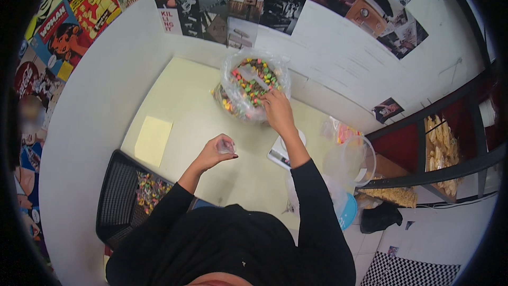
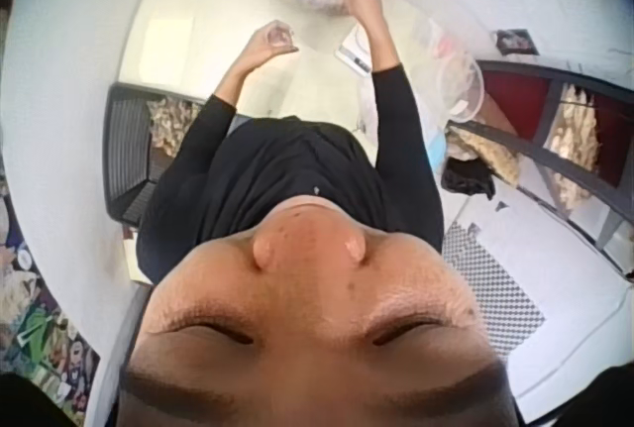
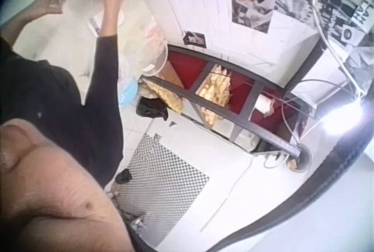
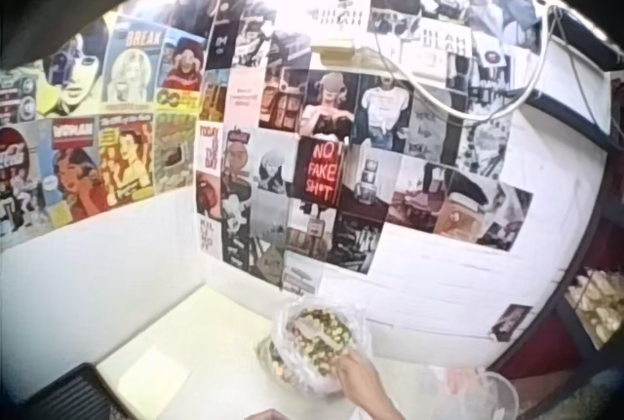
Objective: The person scoops colorful candies from a large plastic bag into small clear plastic bags. They then tie the small bags shut by hand and place them into a black wire basket. The process is repeated continuously throughout the clip.
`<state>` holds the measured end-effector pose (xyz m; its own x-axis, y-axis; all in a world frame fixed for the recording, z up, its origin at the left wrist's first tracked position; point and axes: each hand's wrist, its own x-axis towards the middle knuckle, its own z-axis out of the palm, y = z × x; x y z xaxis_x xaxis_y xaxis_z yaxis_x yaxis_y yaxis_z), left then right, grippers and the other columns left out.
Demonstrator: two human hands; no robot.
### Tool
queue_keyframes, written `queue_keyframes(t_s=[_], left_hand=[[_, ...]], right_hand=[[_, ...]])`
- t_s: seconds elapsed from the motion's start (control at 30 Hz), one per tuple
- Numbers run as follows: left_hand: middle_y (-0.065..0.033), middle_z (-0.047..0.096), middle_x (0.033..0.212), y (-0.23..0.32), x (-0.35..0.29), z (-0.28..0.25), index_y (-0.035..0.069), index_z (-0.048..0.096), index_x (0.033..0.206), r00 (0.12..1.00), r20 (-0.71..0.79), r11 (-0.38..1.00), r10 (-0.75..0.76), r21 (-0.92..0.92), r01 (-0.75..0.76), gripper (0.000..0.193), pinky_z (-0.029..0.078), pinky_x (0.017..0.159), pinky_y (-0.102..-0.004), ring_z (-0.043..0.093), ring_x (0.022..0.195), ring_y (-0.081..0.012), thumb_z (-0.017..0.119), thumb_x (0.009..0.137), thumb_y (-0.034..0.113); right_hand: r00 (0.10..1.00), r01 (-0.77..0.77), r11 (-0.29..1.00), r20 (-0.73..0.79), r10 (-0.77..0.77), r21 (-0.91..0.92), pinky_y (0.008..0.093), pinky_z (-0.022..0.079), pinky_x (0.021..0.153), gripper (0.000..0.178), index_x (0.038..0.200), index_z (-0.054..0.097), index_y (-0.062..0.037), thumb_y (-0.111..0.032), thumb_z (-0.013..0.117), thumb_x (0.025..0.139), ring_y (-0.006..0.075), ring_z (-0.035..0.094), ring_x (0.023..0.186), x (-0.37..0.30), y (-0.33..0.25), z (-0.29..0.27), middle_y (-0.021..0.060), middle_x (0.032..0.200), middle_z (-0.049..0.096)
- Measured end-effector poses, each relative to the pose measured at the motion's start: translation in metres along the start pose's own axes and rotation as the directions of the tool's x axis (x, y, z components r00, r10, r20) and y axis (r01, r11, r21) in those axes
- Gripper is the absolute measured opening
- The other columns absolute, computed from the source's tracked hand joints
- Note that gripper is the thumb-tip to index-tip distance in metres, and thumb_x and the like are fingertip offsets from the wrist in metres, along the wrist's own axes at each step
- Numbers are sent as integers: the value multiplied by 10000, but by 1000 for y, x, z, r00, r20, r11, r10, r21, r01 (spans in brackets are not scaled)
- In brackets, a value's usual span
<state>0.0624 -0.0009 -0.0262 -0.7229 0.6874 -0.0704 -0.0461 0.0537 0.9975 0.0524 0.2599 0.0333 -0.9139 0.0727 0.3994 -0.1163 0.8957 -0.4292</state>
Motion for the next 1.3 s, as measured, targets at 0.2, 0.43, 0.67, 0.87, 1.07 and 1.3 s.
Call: queue_keyframes(t_s=[0.2, 0.43, 0.67, 0.87, 1.07, 1.3], left_hand=[[-16, 591, 910, -8, 42, -25, 58, 564, 996, 964, -261, 998, 54, 44, -44, 382, 471, 794, -270, 570, 877, -124, 818, 711, 81], [-29, 595, 938, -49, 74, -30, 53, 546, 1042, 922, -383, 998, 54, -14, -64, 388, 481, 793, -270, 586, 896, -129, 783, 736, 36], [-71, 575, 1041, -68, 89, -25, 43, 502, 1128, 880, -474, 985, 24, -138, -102, 422, 498, 808, -271, 602, 926, -151, 720, 774, -22], [-72, 544, 1096, -67, 101, -21, 32, 495, 1146, 879, -475, 974, 54, -169, -152, 414, 488, 829, -268, 593, 946, -160, 697, 790, -31], [-64, 530, 1116, -66, 106, -19, 27, 515, 1130, 885, -466, 978, 4, -183, -101, 415, 486, 813, -286, 568, 919, -164, 718, 769, 4], [-62, 564, 1061, -64, 110, -17, 32, 523, 1148, 871, -489, 995, 42, -57, -80, 424, 472, 815, -285, 568, 906, -161, 722, 774, 44]], right_hand=[[998, -43, 914, 29, 60, -404, 432, 471, 833, 217, 985, 693, -54, -174, 681, 804, 335, 543, 1003, 85, 40, 68, 156, 994, 596], [971, -165, 965, 139, 195, -203, 453, 493, 782, 195, 945, 564, -45, -76, 656, 776, 369, 586, 900, 100, 38, 54, 161, 984, 601], [971, 232, 917, 25, -237, -324, 425, 511, 729, 87, 867, 594, -23, -56, 557, 796, 312, 601, 852, 107, 49, 47, 128, 904, 607], [977, 103, 964, 209, -52, -245, 416, 516, 761, 235, 1011, 626, 5, -29, 537, 795, 330, 611, 905, 95, 40, 46, 143, 950, 587], [969, 132, 971, 231, -85, -199, 455, 510, 734, 258, 1015, 610, 32, -6, 553, 766, 370, 616, 846, 91, 41, 54, 164, 954, 568], [955, 132, 957, 293, -53, -257, 460, 511, 735, 206, 932, 631, -7, 6, 553, 742, 375, 622, 854, 85, 44, 60, 164, 925, 596]])
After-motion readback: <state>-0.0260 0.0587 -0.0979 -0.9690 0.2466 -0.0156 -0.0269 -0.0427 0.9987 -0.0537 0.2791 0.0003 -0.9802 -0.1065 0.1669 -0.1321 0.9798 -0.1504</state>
